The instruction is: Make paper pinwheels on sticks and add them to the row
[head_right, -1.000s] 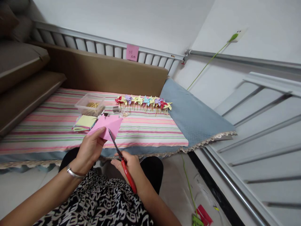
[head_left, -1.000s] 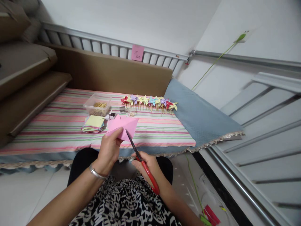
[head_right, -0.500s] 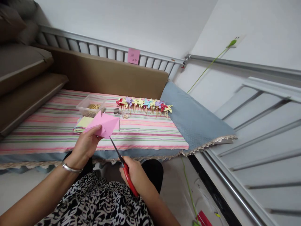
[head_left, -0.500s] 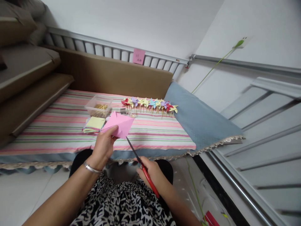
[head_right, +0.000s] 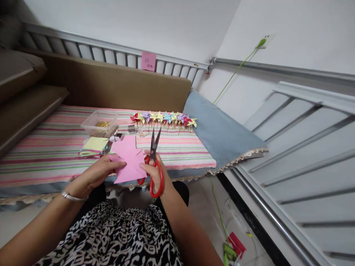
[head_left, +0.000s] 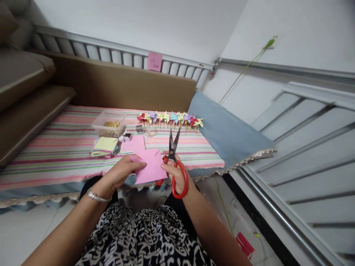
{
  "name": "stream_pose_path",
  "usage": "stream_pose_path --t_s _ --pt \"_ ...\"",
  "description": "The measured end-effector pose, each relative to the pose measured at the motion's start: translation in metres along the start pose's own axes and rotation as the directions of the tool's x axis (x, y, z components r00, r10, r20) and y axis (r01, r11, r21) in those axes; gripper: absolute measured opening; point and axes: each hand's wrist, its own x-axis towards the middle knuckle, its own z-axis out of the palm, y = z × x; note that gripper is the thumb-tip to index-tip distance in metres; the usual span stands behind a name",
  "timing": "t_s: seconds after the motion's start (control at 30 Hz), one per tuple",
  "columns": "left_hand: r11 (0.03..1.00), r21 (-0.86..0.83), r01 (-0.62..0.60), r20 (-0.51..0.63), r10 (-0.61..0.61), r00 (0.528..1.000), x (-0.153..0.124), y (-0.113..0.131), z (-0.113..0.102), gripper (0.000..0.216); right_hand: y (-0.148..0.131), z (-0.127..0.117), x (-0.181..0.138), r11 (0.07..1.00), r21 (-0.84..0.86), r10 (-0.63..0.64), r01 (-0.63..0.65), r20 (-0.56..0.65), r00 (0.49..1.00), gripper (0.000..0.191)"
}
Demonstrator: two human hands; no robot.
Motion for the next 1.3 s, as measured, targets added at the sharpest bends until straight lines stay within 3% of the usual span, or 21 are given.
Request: stream_pose_path --t_s 0.23,0.4,0.6,0.73,0.9,1.13,1.3 --pt "0.967 -0.255 0.016 0.017 -0.012 1.000 0.001 -0.009 0.008 0.026 0.010 0.012 0.015 0.968 -0.156 -0.221 0.199 -0.143 0.965 0.047" --pt "0.931 -0.366 0.010 0.014 -0.006 1.000 0.003 -0.016 0.018 0.032 0.015 0.016 0.016 0.939 -0.241 -0.295 0.246 -0.197 0.935 0.045" --pt "0.926 -0.377 -0.008 -0.102 -0.033 0.994 0.007 -0.019 0.011 0.032 0.017 0.016 0.007 0.967 -0.207 -0.171 0.149 -0.092 0.981 0.042" --pt "0.946 -0.324 -0.015 -0.180 -0.046 0.983 0.006 -0.013 -0.003 0.033 0.014 0.005 -0.008 0.943 -0.322 -0.086 0.085 0.011 0.996 0.046" --pt "0.962 -0.271 -0.037 -0.214 -0.022 0.977 0.003 -0.002 -0.014 0.033 0.008 -0.005 -0.038 0.878 -0.476 0.126 -0.055 0.119 0.985 0.041" --pt "0.971 -0.239 -0.027 -0.211 -0.025 0.977 0.000 0.005 -0.018 0.032 0.007 -0.005 -0.059 0.803 -0.567 0.272 -0.186 0.070 0.960 0.030" --pt "0.968 -0.251 -0.015 -0.180 -0.032 0.983 0.000 0.006 -0.018 0.029 0.006 -0.002 -0.059 0.792 -0.584 0.264 -0.179 0.062 0.963 0.025"
